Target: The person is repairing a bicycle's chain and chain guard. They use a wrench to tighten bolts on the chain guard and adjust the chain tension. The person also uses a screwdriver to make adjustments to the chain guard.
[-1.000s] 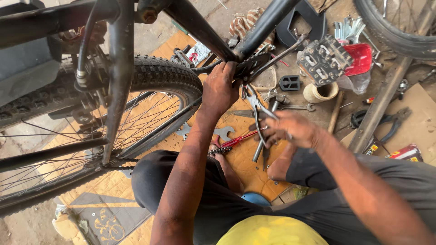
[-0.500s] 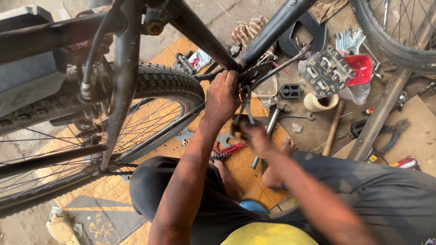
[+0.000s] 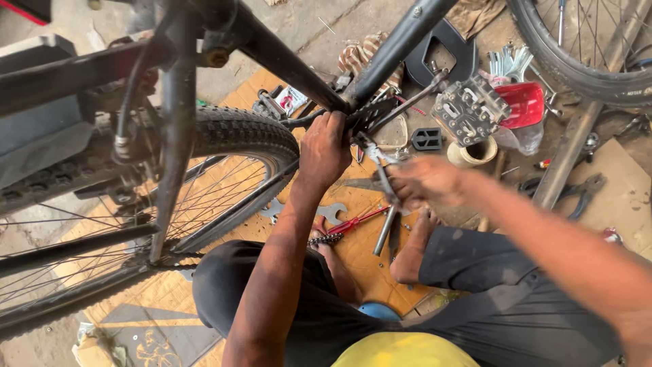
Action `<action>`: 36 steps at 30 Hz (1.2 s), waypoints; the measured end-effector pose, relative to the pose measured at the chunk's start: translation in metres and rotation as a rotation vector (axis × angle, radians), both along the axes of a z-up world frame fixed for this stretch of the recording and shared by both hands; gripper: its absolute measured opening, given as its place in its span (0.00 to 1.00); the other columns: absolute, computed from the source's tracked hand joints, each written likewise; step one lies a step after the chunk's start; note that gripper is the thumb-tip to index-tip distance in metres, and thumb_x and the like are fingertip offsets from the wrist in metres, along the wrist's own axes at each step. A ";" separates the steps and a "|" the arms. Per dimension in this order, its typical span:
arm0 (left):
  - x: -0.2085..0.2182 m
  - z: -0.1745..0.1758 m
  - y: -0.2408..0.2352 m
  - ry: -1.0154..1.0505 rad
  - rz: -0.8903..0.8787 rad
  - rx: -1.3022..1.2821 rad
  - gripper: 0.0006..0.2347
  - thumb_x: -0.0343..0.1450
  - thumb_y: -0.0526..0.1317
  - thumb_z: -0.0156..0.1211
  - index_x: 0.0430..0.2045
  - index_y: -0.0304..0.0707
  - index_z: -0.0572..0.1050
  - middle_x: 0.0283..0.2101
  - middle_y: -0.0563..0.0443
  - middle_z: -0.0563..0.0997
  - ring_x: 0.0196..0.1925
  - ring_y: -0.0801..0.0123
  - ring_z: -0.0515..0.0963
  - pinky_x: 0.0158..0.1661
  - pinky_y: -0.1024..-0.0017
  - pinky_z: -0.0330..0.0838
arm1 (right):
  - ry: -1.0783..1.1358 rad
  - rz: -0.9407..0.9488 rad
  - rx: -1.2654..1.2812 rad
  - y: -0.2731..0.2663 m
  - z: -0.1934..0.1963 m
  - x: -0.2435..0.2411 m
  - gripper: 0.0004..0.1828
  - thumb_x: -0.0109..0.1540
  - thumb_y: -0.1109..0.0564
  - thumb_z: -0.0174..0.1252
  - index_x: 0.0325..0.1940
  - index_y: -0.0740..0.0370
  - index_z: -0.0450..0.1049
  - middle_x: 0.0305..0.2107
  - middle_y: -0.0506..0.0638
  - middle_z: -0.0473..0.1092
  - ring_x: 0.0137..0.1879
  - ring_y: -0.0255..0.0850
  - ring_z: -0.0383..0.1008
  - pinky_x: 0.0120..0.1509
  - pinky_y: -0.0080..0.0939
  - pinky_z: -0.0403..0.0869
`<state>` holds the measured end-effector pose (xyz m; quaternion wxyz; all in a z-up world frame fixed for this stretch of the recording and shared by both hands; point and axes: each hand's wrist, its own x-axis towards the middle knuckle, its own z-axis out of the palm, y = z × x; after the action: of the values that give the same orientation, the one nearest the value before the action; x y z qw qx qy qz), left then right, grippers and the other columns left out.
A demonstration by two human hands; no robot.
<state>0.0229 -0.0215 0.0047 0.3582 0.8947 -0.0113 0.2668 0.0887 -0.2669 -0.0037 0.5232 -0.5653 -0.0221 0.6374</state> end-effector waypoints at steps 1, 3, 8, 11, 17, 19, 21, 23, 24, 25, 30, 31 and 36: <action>-0.001 -0.001 0.000 0.013 0.010 0.002 0.09 0.69 0.32 0.63 0.38 0.34 0.71 0.36 0.40 0.75 0.42 0.45 0.76 0.42 0.52 0.71 | 0.000 -0.041 -0.001 0.002 -0.017 -0.015 0.33 0.68 0.35 0.50 0.69 0.58 0.72 0.39 0.58 0.75 0.38 0.41 0.71 0.35 0.37 0.67; -0.001 -0.002 0.001 -0.007 0.011 0.000 0.09 0.69 0.33 0.64 0.38 0.33 0.71 0.36 0.39 0.75 0.41 0.46 0.76 0.42 0.52 0.71 | -0.020 -0.327 -0.039 0.020 -0.058 -0.050 0.31 0.63 0.38 0.52 0.64 0.56 0.70 0.38 0.51 0.76 0.43 0.41 0.78 0.41 0.39 0.77; -0.003 -0.001 -0.005 -0.015 0.018 -0.008 0.12 0.68 0.35 0.68 0.40 0.33 0.71 0.37 0.39 0.76 0.43 0.44 0.76 0.42 0.52 0.71 | -0.165 -0.592 0.527 0.070 -0.125 -0.104 0.27 0.72 0.41 0.60 0.60 0.67 0.70 0.42 0.54 0.76 0.44 0.41 0.75 0.42 0.41 0.68; -0.001 0.003 -0.006 0.015 0.013 -0.013 0.12 0.68 0.36 0.68 0.40 0.34 0.73 0.36 0.40 0.76 0.42 0.44 0.76 0.40 0.52 0.71 | -0.040 -0.479 0.494 0.055 -0.094 -0.084 0.29 0.66 0.39 0.58 0.63 0.61 0.71 0.44 0.54 0.77 0.49 0.43 0.78 0.54 0.44 0.75; -0.008 -0.007 -0.006 -0.054 -0.011 -0.002 0.09 0.71 0.35 0.64 0.41 0.33 0.72 0.38 0.39 0.76 0.42 0.43 0.76 0.41 0.51 0.71 | -0.040 -0.001 -0.044 -0.009 -0.009 -0.006 0.30 0.62 0.41 0.57 0.53 0.71 0.73 0.38 0.61 0.78 0.41 0.52 0.80 0.47 0.57 0.79; 0.002 -0.002 -0.003 -0.186 -0.035 0.003 0.07 0.72 0.33 0.61 0.41 0.34 0.72 0.39 0.38 0.76 0.43 0.42 0.76 0.42 0.51 0.71 | -0.095 0.045 -0.011 -0.003 -0.008 0.004 0.28 0.64 0.45 0.61 0.49 0.76 0.71 0.36 0.64 0.77 0.38 0.54 0.77 0.44 0.59 0.78; 0.002 -0.001 -0.003 -0.147 0.018 -0.020 0.06 0.72 0.34 0.62 0.38 0.34 0.72 0.37 0.39 0.76 0.42 0.43 0.76 0.41 0.51 0.71 | -0.189 -0.142 -0.106 0.006 -0.028 -0.018 0.20 0.60 0.48 0.60 0.52 0.60 0.72 0.34 0.56 0.77 0.38 0.48 0.78 0.40 0.49 0.72; 0.000 -0.004 -0.004 -0.104 0.049 -0.039 0.06 0.72 0.35 0.62 0.36 0.34 0.72 0.36 0.39 0.76 0.41 0.43 0.76 0.41 0.51 0.70 | -0.171 -0.350 -0.122 0.025 -0.064 -0.048 0.18 0.61 0.50 0.61 0.49 0.63 0.73 0.35 0.55 0.78 0.39 0.44 0.80 0.43 0.50 0.79; -0.001 -0.005 -0.006 -0.083 0.047 -0.042 0.06 0.72 0.35 0.62 0.36 0.34 0.72 0.36 0.39 0.76 0.41 0.43 0.76 0.41 0.51 0.70 | -0.140 -0.444 0.041 0.032 -0.081 -0.065 0.18 0.61 0.51 0.61 0.49 0.65 0.73 0.35 0.56 0.77 0.39 0.46 0.79 0.43 0.50 0.79; -0.002 -0.006 -0.007 -0.062 0.044 -0.044 0.05 0.72 0.35 0.61 0.36 0.34 0.72 0.36 0.39 0.76 0.41 0.42 0.76 0.41 0.50 0.69 | -0.107 -0.534 0.205 0.045 -0.098 -0.078 0.18 0.62 0.52 0.62 0.50 0.67 0.73 0.35 0.57 0.76 0.39 0.47 0.78 0.43 0.49 0.78; -0.006 0.005 -0.007 -0.037 0.044 -0.039 0.07 0.71 0.37 0.62 0.35 0.32 0.71 0.37 0.38 0.76 0.42 0.42 0.75 0.42 0.51 0.70 | -0.160 -0.692 0.440 0.091 -0.124 -0.103 0.18 0.65 0.51 0.59 0.51 0.69 0.72 0.39 0.57 0.75 0.42 0.47 0.78 0.44 0.51 0.80; -0.008 0.008 -0.004 -0.032 0.047 -0.035 0.08 0.71 0.37 0.63 0.35 0.32 0.72 0.37 0.37 0.76 0.42 0.43 0.76 0.42 0.51 0.70 | -0.152 -0.684 0.454 0.093 -0.115 -0.103 0.19 0.64 0.51 0.58 0.51 0.69 0.73 0.40 0.57 0.76 0.44 0.48 0.80 0.45 0.51 0.81; -0.006 0.002 -0.001 -0.078 -0.015 -0.042 0.08 0.71 0.36 0.62 0.39 0.31 0.72 0.38 0.38 0.76 0.42 0.41 0.75 0.41 0.51 0.70 | 0.043 -0.350 0.025 0.026 -0.038 -0.049 0.26 0.65 0.40 0.49 0.54 0.63 0.73 0.40 0.58 0.79 0.42 0.51 0.82 0.47 0.52 0.82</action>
<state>0.0167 -0.0227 0.0064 0.3782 0.8758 -0.0263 0.2987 0.0394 -0.2413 -0.0416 0.6335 -0.5401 0.0801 0.5483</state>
